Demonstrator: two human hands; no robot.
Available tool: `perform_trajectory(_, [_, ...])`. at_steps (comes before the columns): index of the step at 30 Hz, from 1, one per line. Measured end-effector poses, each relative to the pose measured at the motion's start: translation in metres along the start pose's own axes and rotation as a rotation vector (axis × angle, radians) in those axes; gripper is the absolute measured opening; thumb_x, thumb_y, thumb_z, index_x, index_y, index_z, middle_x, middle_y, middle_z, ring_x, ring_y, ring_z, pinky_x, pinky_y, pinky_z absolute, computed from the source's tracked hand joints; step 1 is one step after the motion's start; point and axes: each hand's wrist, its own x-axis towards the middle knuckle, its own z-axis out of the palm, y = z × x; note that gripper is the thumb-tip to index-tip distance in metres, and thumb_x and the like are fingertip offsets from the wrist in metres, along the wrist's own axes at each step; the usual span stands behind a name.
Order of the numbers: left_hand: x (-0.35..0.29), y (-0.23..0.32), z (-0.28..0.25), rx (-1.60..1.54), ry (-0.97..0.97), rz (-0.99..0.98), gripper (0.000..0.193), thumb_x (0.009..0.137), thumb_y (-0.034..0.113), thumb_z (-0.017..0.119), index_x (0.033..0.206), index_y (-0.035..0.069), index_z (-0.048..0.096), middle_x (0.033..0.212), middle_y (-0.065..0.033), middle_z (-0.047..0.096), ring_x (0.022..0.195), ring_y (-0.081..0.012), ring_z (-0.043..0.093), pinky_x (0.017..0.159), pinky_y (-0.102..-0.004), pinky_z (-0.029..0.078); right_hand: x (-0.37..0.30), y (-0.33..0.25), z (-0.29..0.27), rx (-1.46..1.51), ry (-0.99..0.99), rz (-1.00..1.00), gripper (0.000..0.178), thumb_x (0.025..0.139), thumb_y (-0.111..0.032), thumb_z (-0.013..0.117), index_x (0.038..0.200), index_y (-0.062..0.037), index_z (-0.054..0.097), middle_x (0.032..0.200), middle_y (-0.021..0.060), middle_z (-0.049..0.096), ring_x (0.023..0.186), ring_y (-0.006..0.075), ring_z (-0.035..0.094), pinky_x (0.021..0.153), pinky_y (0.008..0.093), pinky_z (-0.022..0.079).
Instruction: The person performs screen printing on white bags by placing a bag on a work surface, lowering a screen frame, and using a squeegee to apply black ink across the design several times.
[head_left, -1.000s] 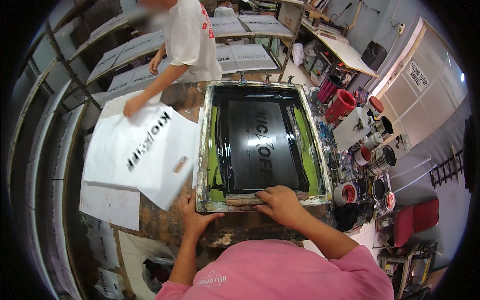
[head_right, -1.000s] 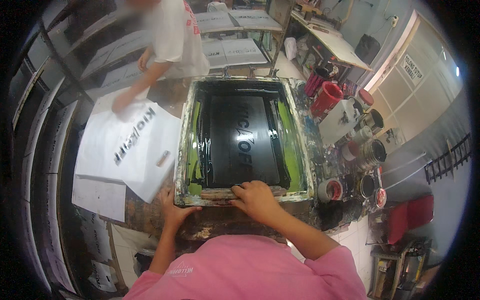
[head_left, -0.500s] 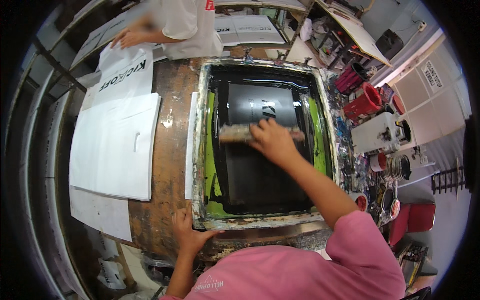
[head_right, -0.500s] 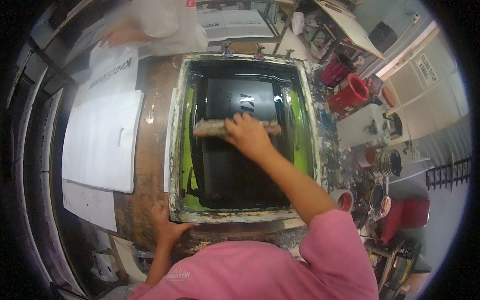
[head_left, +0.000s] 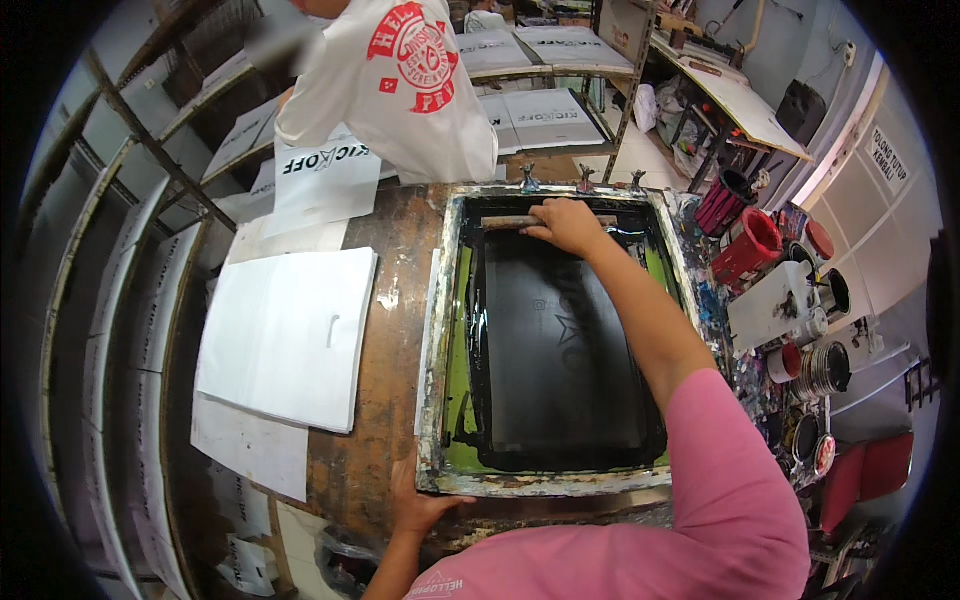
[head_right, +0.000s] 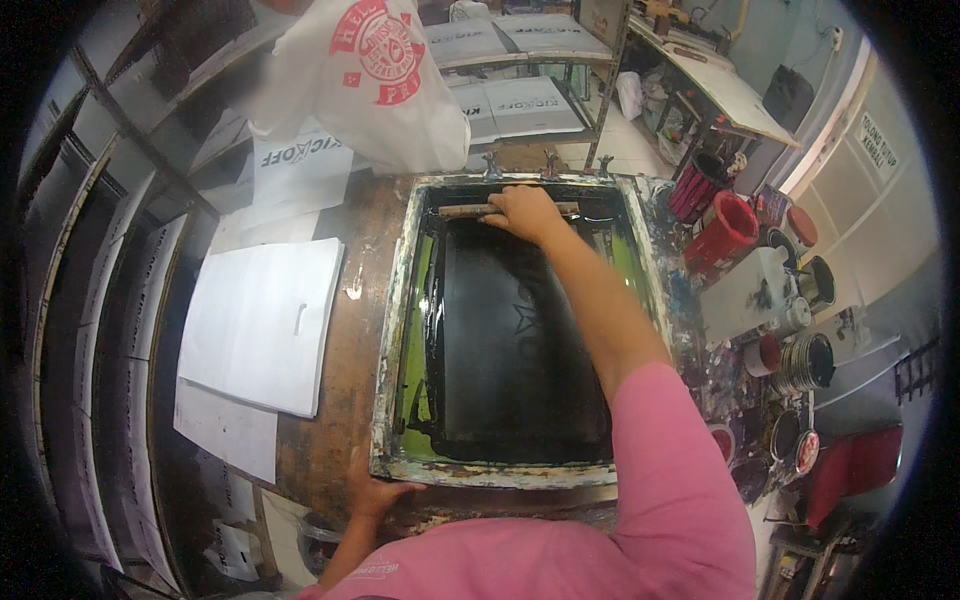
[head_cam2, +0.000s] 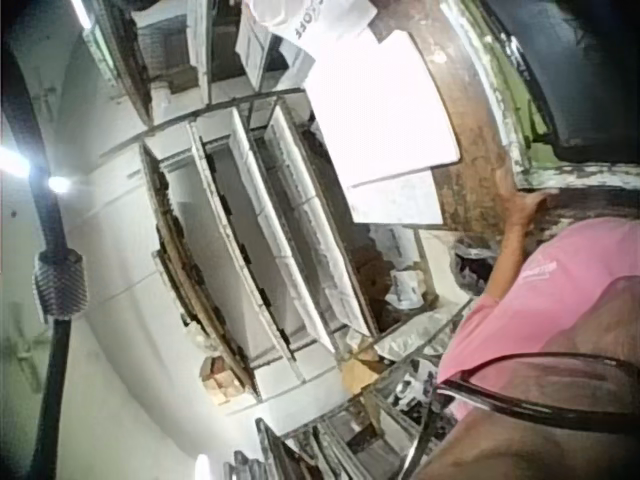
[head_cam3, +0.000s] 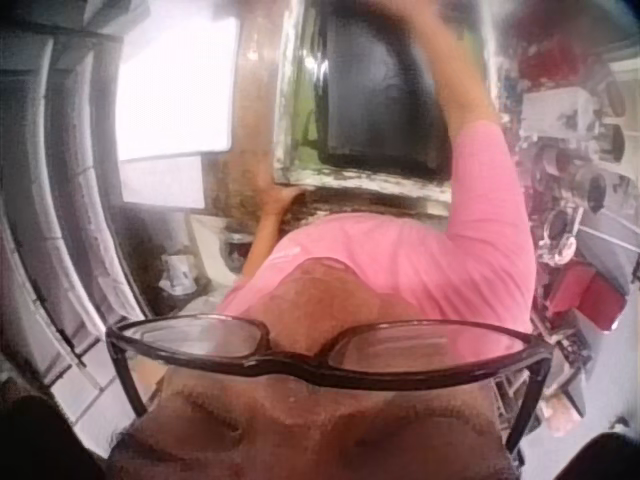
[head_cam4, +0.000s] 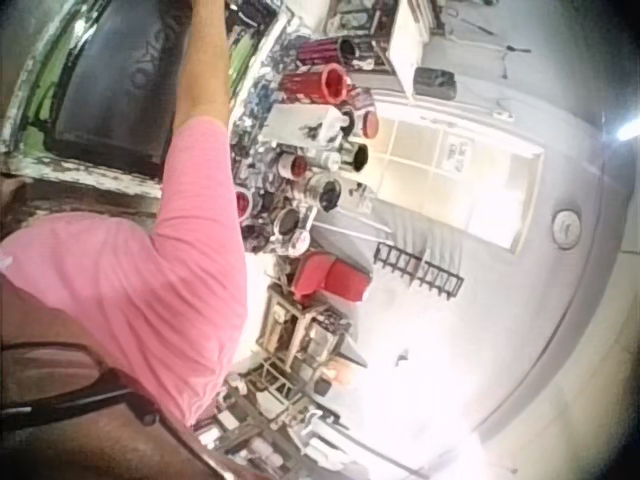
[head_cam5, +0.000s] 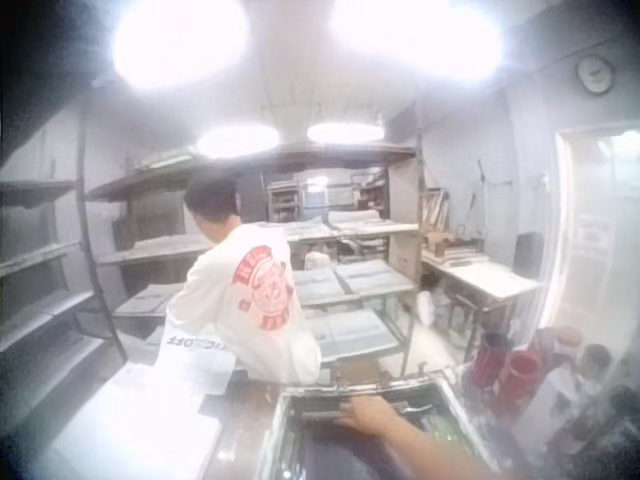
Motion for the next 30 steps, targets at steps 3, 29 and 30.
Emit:
perform_trajectory(3, [-0.003, -0.008, 0.005, 0.049, 0.052, 0.093, 0.132, 0.047, 0.060, 0.104, 0.153, -0.003, 0.057, 0.126, -0.0231, 0.071, 0.115, -0.0417, 0.065, 0.100, -0.0518, 0.052, -0.030, -0.019, 0.011, -0.091, -0.015, 0.032, 0.044, 0.099, -0.057, 0.068, 0.113, -0.0146, 0.070, 0.105, 0.0118, 0.070, 0.102, 0.0350, 0.071, 0.080, 0.0514, 0.060])
perform_trajectory(29, [0.078, 0.129, -0.042, -0.687, 0.353, 0.501, 0.105, 0.098, 0.054, 0.080, 0.171, 0.001, 0.027, 0.145, -0.0147, 0.052, 0.133, -0.0274, 0.055, 0.116, -0.0434, 0.044, -0.206, -0.241, -0.265, -0.199, 0.452, 0.041, 0.030, 0.094, -0.038, 0.071, 0.101, -0.0087, 0.067, 0.090, 0.0113, 0.062, 0.093, 0.0311, 0.063, 0.090, 0.0506, 0.041])
perform_trajectory(30, [0.080, 0.127, -0.035, -0.565, 0.324, 0.469, 0.105, 0.099, 0.056, 0.078, 0.172, 0.001, 0.026, 0.157, -0.0215, 0.043, 0.144, -0.0338, 0.046, 0.122, -0.0496, 0.035, -0.197, -0.238, -0.272, -0.207, 0.494, 0.022, 0.030, 0.096, -0.038, 0.070, 0.100, -0.0086, 0.067, 0.089, 0.0109, 0.062, 0.091, 0.0307, 0.063, 0.088, 0.0498, 0.040])
